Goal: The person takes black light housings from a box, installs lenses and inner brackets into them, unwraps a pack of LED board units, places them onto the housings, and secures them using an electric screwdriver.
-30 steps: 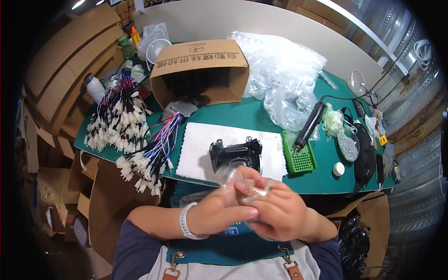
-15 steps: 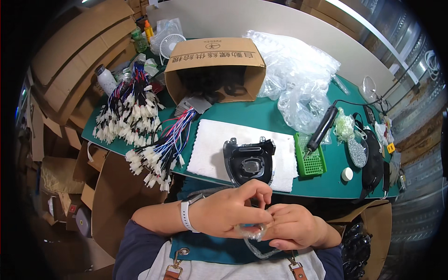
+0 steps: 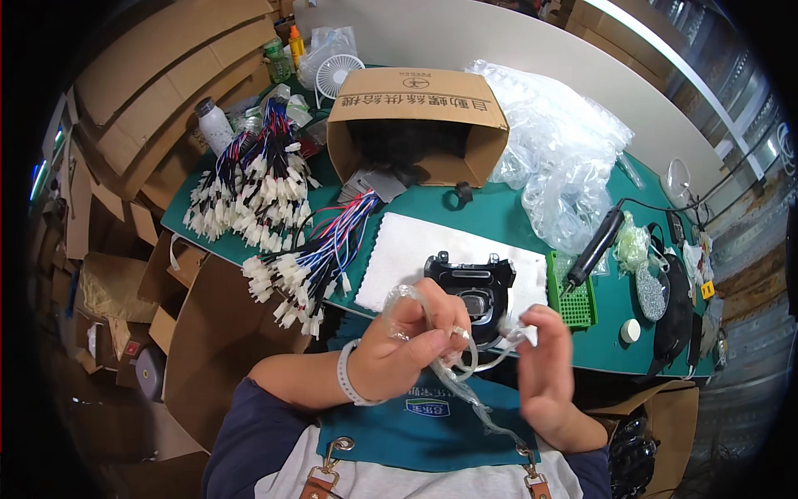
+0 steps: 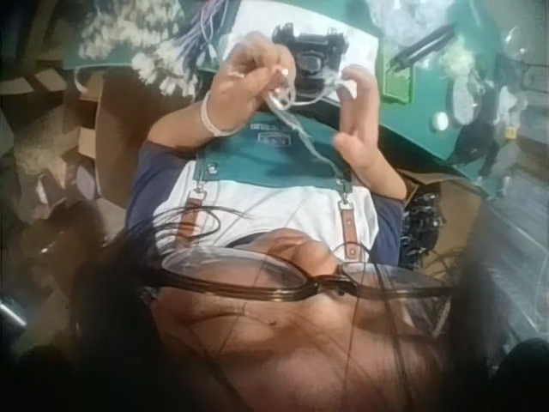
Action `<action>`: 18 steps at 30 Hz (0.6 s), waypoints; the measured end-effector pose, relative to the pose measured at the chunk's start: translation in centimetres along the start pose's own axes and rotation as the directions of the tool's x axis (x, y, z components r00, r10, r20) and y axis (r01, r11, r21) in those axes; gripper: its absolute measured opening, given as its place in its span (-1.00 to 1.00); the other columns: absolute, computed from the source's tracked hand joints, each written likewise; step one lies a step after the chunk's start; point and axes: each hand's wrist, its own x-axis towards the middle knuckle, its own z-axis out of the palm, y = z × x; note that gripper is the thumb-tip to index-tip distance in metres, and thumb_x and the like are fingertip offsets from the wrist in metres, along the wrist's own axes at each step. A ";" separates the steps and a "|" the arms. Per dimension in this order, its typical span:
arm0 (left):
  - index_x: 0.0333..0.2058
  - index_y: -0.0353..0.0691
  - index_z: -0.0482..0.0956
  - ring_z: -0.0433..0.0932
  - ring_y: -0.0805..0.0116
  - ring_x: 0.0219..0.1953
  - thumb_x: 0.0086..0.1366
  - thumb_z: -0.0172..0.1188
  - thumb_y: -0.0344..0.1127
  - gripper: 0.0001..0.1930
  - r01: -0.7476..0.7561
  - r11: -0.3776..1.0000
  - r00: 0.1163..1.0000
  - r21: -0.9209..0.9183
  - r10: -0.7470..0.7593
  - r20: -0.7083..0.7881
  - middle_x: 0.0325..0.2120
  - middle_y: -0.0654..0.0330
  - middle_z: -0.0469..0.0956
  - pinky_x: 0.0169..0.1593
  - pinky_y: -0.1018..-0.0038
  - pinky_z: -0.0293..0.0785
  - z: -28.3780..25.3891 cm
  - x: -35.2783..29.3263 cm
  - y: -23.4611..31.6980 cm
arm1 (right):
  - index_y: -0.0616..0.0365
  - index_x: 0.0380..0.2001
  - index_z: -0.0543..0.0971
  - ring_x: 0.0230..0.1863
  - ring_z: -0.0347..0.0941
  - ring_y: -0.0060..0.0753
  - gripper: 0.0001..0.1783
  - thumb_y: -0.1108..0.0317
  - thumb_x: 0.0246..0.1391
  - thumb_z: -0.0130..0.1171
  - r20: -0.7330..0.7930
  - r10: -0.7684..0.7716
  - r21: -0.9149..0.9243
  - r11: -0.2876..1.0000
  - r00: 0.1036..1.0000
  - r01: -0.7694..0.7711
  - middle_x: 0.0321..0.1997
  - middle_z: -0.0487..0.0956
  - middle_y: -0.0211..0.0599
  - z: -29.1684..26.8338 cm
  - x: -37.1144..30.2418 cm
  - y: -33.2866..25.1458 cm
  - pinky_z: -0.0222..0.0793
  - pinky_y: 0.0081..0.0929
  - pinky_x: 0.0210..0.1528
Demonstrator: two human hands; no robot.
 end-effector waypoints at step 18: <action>0.30 -0.44 -0.13 -0.06 0.17 0.37 0.31 -0.04 -0.10 -0.24 0.336 0.930 0.938 -0.152 -0.316 0.141 0.34 -0.06 -0.13 0.32 0.41 -0.12 4.6 3.0 -1.0 | -0.01 0.13 0.45 0.42 -0.02 -0.32 -0.48 0.00 0.26 -0.23 0.369 -0.772 -0.719 0.116 0.518 0.685 0.29 0.30 -0.28 2.4 7.0 1.4 -0.28 -0.21 0.40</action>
